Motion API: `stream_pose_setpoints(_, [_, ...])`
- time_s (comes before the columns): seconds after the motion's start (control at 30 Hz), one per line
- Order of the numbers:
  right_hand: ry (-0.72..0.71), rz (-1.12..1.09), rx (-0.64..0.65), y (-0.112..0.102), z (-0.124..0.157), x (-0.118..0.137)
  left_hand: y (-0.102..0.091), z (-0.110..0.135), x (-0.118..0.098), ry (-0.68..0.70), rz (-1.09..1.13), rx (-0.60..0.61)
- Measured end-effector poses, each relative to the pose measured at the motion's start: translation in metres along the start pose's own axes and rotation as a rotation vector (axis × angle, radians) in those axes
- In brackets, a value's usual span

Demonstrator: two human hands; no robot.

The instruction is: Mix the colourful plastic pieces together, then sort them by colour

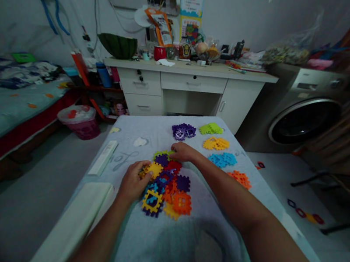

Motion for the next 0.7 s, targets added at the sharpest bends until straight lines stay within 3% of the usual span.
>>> stream_pose_setpoints(0.17, [0.044,-0.137,-0.027,-0.002,-0.003,-0.009,-0.002,-0.001,-0.003,0.000,0.000,0.000])
stream_pose_setpoints(0.4, [0.126,-0.589,-0.027,-0.006,0.001,-0.020,-0.003,0.000,-0.003,-0.006,-0.005,0.017])
stream_pose_setpoints(0.57, [0.203,-0.771,-0.149,-0.026,0.008,-0.034,0.000,0.000,0.000,-0.006,-0.005,0.018])
stream_pose_setpoints(0.7, [0.279,-0.866,-0.323,-0.051,0.014,-0.066,0.000,-0.001,0.000,-0.013,-0.010,0.017])
Point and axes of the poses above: each hand's wrist, its own z-axis away from the middle knuckle, its own y-axis out of the palm, x = y × z, the point moved 5 cm from there along -z, towards the middle knuckle, and after that the axes turned 15 degrees about -z, right-handed, at the moved point
